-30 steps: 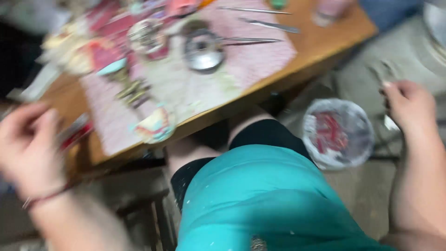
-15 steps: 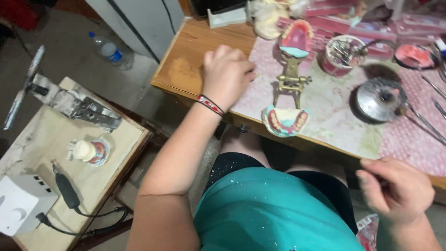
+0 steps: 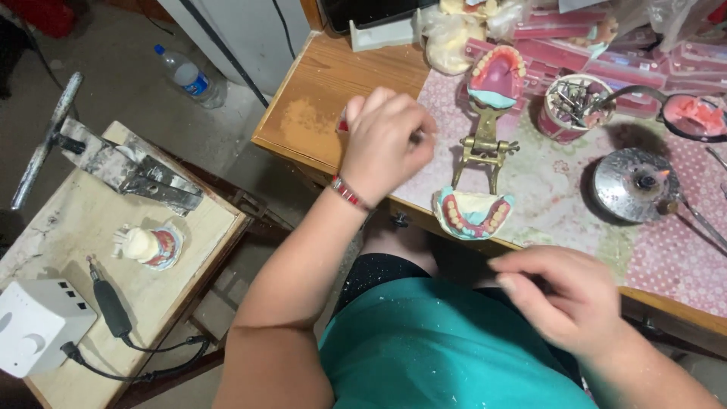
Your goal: The person is refining and finalizing a dental prosthesis by applying material with a probe and using a rotary handpiece for shaping and smoothing.
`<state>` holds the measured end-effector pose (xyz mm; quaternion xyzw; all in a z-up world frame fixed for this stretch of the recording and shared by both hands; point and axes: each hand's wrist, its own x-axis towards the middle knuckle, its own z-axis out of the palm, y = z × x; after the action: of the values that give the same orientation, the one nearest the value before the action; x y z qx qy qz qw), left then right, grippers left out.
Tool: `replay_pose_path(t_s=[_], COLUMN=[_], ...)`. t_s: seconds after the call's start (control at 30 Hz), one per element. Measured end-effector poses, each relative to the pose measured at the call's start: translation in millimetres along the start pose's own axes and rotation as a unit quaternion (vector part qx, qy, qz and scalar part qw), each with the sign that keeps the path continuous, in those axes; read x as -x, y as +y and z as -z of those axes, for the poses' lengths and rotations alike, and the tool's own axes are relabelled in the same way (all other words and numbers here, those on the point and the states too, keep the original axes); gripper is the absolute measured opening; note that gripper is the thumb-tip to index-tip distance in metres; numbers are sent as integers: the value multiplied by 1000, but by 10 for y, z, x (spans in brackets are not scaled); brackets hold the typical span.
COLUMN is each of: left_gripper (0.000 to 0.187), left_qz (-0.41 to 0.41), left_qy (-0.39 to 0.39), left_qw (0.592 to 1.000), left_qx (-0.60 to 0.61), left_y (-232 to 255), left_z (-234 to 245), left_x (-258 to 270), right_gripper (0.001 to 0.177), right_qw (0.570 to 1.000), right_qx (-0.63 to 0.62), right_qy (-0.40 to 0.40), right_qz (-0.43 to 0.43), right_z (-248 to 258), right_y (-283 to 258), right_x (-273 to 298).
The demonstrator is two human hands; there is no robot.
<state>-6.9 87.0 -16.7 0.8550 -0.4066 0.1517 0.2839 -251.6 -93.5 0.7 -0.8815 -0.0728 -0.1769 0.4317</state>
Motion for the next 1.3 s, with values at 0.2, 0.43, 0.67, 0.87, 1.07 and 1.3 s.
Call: replay_pose_path(t_s=[0.2,0.43,0.67,0.87,1.07,1.3], left_gripper=[7,2,17,9,4,24], left_qz=[-63,16,132,212,474,607], left_qy=[90,187,188,231,189,40], left_qw=[967,978,968,934,825,779], left_qx=[228,92,-103,-171,-245,-150], left_y=[344,132,-136,-437,-1816,-2245], left_z=[673,1143,1353,1592,1741,1888], left_x=[857,1943,3065,3701,4504,4588], right_gripper=[36,17,17,28,61,43], right_qw=[882,861,831,832,743,786], right_qx=[-364,-397,-302,-255,395,290], right_qy=[-119,-221,-352,-459,-462,-455], right_qz=[-274,-230,-307,-180,282,302], right_z=[-516,-1385,-2394,-3283,-3563,-3750], right_y=[-326,-832,-1150,-767,-774,-903], right_x=[-457,-716,-792,-769,-901,-1092])
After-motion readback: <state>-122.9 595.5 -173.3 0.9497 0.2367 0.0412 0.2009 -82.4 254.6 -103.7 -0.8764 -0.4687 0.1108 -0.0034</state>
